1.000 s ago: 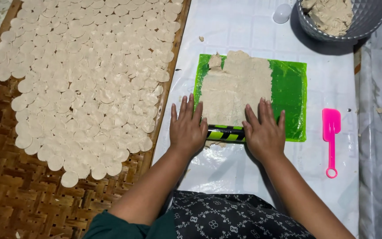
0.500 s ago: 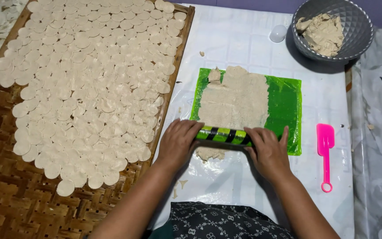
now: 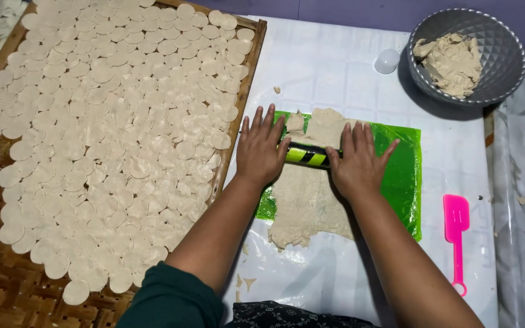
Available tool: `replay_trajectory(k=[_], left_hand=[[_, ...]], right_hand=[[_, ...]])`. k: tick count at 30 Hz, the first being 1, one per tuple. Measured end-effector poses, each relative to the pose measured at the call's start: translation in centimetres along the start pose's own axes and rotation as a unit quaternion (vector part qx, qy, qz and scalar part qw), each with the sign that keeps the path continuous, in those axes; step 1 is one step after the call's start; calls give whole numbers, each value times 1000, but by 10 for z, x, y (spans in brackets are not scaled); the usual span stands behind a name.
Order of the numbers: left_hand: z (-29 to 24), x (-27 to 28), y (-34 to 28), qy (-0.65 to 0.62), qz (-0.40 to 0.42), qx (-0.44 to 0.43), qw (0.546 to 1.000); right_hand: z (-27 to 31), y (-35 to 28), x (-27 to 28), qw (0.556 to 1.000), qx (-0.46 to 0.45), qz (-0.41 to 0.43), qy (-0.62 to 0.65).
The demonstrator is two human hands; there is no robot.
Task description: Flattening pieces of dough using a rolling pin and spatula to prepare small crackers.
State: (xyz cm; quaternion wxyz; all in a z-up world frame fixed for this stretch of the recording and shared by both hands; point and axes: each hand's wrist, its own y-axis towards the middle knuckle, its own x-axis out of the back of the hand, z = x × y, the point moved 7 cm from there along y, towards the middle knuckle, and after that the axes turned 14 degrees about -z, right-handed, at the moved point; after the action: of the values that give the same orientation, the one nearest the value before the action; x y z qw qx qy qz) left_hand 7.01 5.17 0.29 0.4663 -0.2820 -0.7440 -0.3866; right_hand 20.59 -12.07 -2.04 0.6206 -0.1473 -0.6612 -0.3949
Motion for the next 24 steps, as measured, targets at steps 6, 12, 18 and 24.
replay_trajectory(k=[6,12,18,24], left_hand=[[4,-18,71,76,93,14,993],[10,-38,118,76,134,28,988],[9,-31,108,44,135,54,988],[11,-29,64,5,16,-6,1000]], right_hand=[[-4,70,-8,996,-20,86,32],[-12,118,-26,995,-24,95,31],[-7,109,-19,999,17,40,33],[14,36,11,997,69,-1,35]])
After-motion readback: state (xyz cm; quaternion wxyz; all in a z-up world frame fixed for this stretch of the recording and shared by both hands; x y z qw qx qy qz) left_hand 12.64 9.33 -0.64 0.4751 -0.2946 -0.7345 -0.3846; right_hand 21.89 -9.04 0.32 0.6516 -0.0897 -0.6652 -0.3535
